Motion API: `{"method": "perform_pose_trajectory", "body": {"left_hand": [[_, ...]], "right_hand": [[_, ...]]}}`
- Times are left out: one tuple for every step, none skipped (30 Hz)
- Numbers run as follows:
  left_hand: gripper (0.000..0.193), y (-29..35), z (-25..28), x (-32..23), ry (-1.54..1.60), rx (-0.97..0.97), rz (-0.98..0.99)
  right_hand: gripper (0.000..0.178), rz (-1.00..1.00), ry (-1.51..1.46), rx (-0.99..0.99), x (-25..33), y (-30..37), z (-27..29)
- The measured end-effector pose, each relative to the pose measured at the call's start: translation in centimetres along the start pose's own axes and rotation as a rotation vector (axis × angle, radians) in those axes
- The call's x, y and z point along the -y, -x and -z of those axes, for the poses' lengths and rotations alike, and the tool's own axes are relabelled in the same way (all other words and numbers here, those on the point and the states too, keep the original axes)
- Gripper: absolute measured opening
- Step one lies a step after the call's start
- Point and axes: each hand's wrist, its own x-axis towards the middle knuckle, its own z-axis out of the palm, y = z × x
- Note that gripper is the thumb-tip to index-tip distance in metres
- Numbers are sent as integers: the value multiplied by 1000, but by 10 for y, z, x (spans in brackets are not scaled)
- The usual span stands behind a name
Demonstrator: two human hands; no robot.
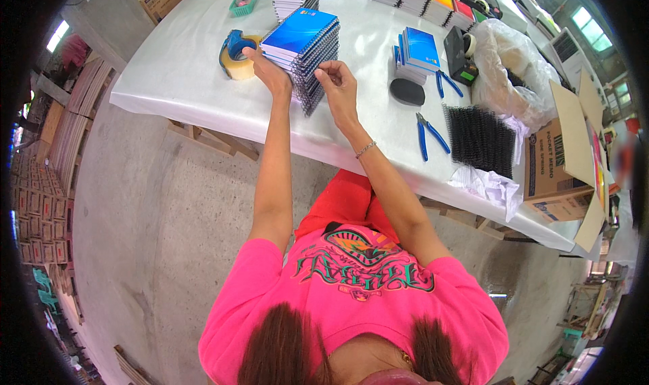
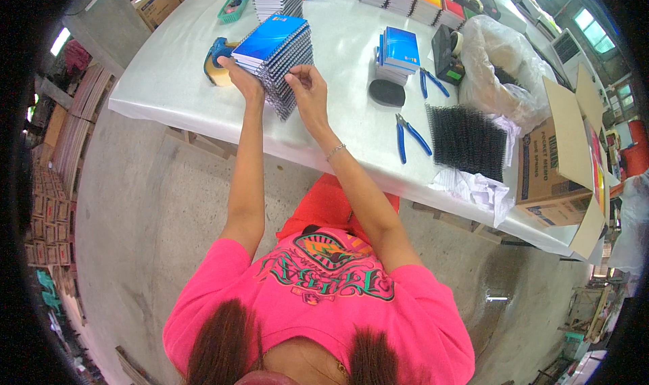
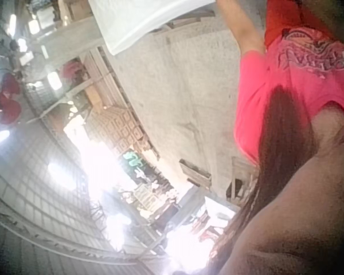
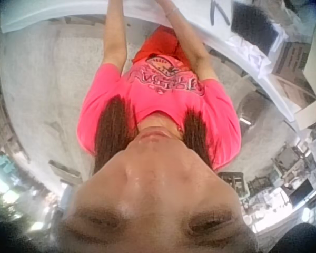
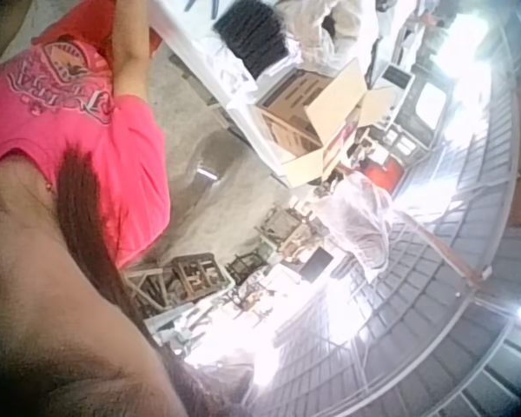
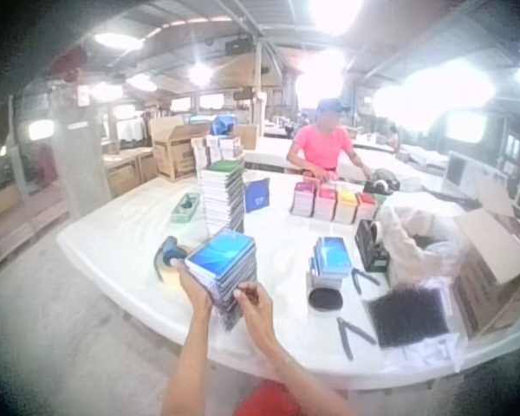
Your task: The person attaches spiral wire bindings to blue notebooks using pliers. They repeatedly pick up a notebook, insert a wire, and crimp it shut before stacking the finished unit.
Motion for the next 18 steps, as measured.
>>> {"method": "perform_pose_trajectory", "body": {"left_hand": [[88,0,0,1,1,-3,0],[88,0,0,0,2,-5,2],[88,1,-1,-1,-8,-2,-1],[88,2,-1,-2,-18,1,-3],[88,3,-1,-3,-27,3,-7],[88,3,-1,-3,-31,-1,-5],[88,3,-1,-4,-35,-4,-2],[88,3,-1,-4,-38,-7,1],[89,4,-1,-5,-43,-10,-1],[89,4,-2,-5,-47,-12,-3],[89,5,-2,-5,-51,-14,-5],[89,5,-2,-4,-48,-14,-4],[90,4,-3,-4,-45,-14,-3],[90,4,-3,-2,-44,-13,-2],[90,3,-3,-1,-50,-12,7],[91,2,-3,1,-56,-10,16],[92,-1,-1,4,-62,-10,24],[91,-4,1,7,-47,2,18]], "right_hand": [[12,1,-3,0,0,0,-1],[12,-3,-3,-5,-1,0,0],[12,-7,-4,-9,-2,0,0],[12,-12,-4,-13,-2,0,0],[12,-6,0,-14,-3,-1,0],[12,-1,4,-15,-4,-1,0],[12,4,8,-16,-6,-1,0],[12,6,9,-19,-6,-2,0],[12,8,10,-22,-7,-2,0],[11,10,11,-26,-8,-2,0],[11,14,8,-27,-8,-2,-1],[11,17,6,-30,-8,-2,-1],[11,21,4,-33,-8,-3,0],[11,20,6,-32,-8,-3,0],[11,20,8,-31,-8,-3,0],[11,20,11,-31,-7,-4,1],[12,20,41,-10,-6,-4,1],[13,21,71,10,-3,-5,3]]}}
